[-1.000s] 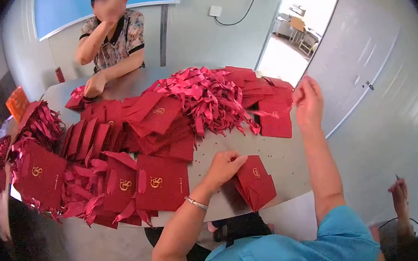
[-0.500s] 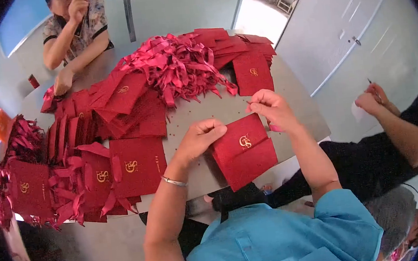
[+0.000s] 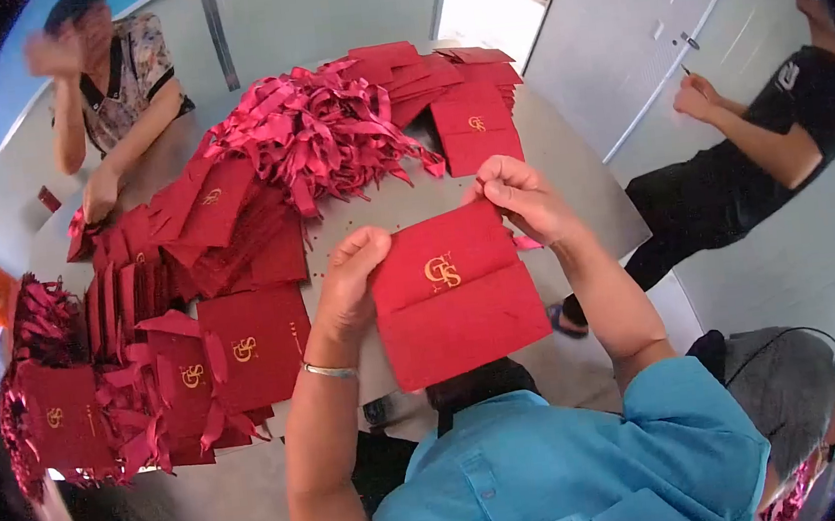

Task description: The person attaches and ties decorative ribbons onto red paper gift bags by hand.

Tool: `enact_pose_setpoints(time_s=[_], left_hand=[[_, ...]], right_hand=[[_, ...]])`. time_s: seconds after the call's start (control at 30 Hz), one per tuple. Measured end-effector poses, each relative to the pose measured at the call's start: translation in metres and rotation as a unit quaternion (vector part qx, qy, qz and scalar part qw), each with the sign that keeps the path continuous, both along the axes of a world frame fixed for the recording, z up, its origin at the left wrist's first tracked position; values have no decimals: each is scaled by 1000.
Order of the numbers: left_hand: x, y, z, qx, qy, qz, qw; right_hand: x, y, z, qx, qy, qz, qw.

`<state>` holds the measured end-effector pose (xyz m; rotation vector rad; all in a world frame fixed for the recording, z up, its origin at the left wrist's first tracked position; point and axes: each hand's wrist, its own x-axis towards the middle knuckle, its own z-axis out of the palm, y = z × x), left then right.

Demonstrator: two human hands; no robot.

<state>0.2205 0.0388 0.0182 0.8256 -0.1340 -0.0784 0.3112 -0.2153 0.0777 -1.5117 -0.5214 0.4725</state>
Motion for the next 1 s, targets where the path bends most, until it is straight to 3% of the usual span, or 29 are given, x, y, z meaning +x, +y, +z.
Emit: enact_pose_setpoints(time_s=[0.17, 0.27, 0.37, 0.43, 0.5, 0.57, 0.7, 0.87, 1.0], left_hand=[[-1, -2, -2, 40, 11, 55, 998], [-3, 1, 2, 4, -10, 49, 999], [-8, 1, 7, 27, 25, 29, 999], [-7, 2, 4, 57, 12, -80, 995], [-4, 0, -1, 84, -12, -85, 993], [-3, -3, -2, 228, -33, -91, 969], [-4, -7, 7, 387, -100, -74, 914], [0, -11, 3, 419, -142, -16, 897], [0, -13, 0, 370, -154, -20, 916]], right_hand=[[-11, 20, 6, 30, -97, 46, 994], [-14, 27, -9, 62, -70, 34, 995], [-19, 37, -15, 144, -19, 21, 989], [-19, 39, -16, 186, 1, 12, 982], [-17, 36, -18, 152, 20, 1, 988], [-18, 34, -20, 96, -24, 16, 995], [-24, 37, -28, -35, -97, 23, 994], [-25, 43, -34, -36, -60, 20, 997], [-23, 48, -45, -39, -77, 21, 996]])
